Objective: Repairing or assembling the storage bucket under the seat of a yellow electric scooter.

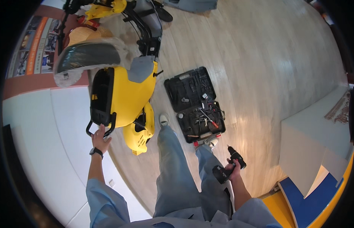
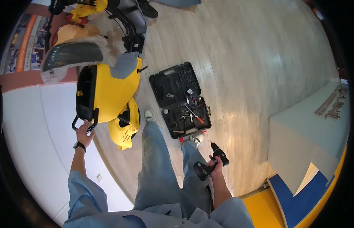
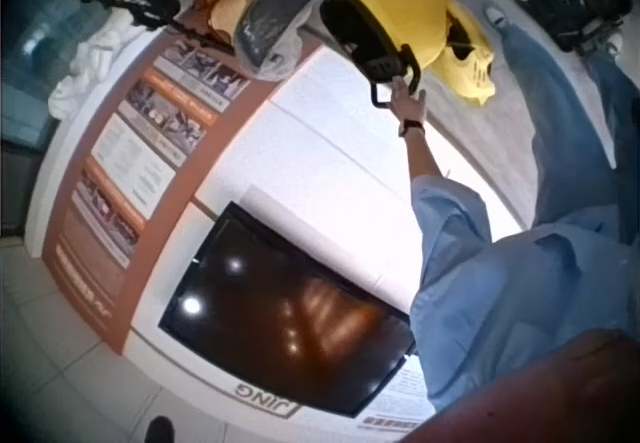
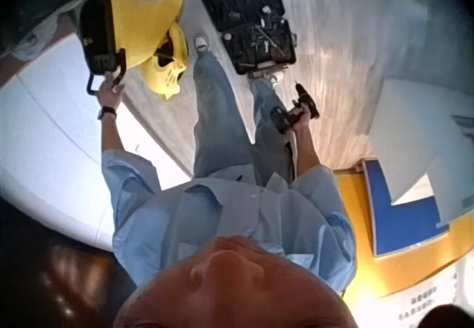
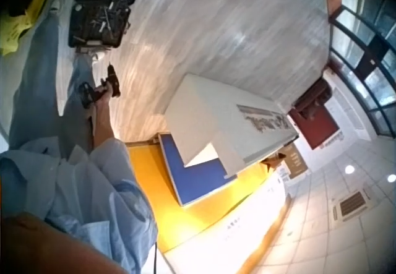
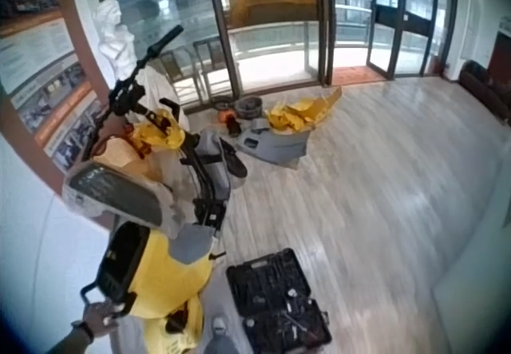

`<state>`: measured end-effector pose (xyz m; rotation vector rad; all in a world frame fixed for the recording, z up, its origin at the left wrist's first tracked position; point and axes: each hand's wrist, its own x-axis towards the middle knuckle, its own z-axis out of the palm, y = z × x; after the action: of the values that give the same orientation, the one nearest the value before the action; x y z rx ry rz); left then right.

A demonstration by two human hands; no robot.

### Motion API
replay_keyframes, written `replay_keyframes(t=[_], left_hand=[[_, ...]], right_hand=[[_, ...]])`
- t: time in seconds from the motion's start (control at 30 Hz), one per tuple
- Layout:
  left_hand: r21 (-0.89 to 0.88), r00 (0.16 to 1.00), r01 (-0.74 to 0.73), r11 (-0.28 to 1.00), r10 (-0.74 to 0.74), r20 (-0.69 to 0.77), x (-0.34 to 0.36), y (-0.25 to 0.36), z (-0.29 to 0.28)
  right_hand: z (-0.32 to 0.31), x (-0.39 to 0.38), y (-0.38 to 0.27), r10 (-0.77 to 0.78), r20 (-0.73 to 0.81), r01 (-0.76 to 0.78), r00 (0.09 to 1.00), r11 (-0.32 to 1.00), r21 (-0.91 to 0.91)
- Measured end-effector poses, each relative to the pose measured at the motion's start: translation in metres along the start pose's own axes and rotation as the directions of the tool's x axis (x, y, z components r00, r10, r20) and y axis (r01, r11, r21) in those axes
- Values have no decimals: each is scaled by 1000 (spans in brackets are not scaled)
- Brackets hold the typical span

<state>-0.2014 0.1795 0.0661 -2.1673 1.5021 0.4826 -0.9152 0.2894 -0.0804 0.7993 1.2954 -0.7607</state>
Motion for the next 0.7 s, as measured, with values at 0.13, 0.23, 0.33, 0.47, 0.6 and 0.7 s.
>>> replay_keyframes(t=[0.13, 0.23, 0.33, 0.47, 0.6, 0.7], left_hand=[[54, 843, 77, 996, -36, -537, -8, 80, 22], [-137, 735, -361, 923, 191, -651, 14, 173, 66], [-333, 799, -573, 749, 418, -433, 73, 288, 116], [-134, 722, -692, 709, 681, -124, 186, 364, 220], [-180, 915, -386, 905, 401, 53, 273, 385, 270], [-141, 881, -439, 887, 456, 126, 330, 390, 288]], right_hand=[[-22, 24, 12, -54, 176, -12, 983, 935, 355], [0, 46, 37, -16, 225, -83, 974, 902, 425], [39, 82, 70, 46, 225, -133, 973, 911, 390], [80, 124, 112, 131, 24, -132, 991, 952, 275], [141, 147, 138, 154, -170, -147, 973, 988, 56], [155, 145, 138, 64, -178, -79, 982, 994, -79]])
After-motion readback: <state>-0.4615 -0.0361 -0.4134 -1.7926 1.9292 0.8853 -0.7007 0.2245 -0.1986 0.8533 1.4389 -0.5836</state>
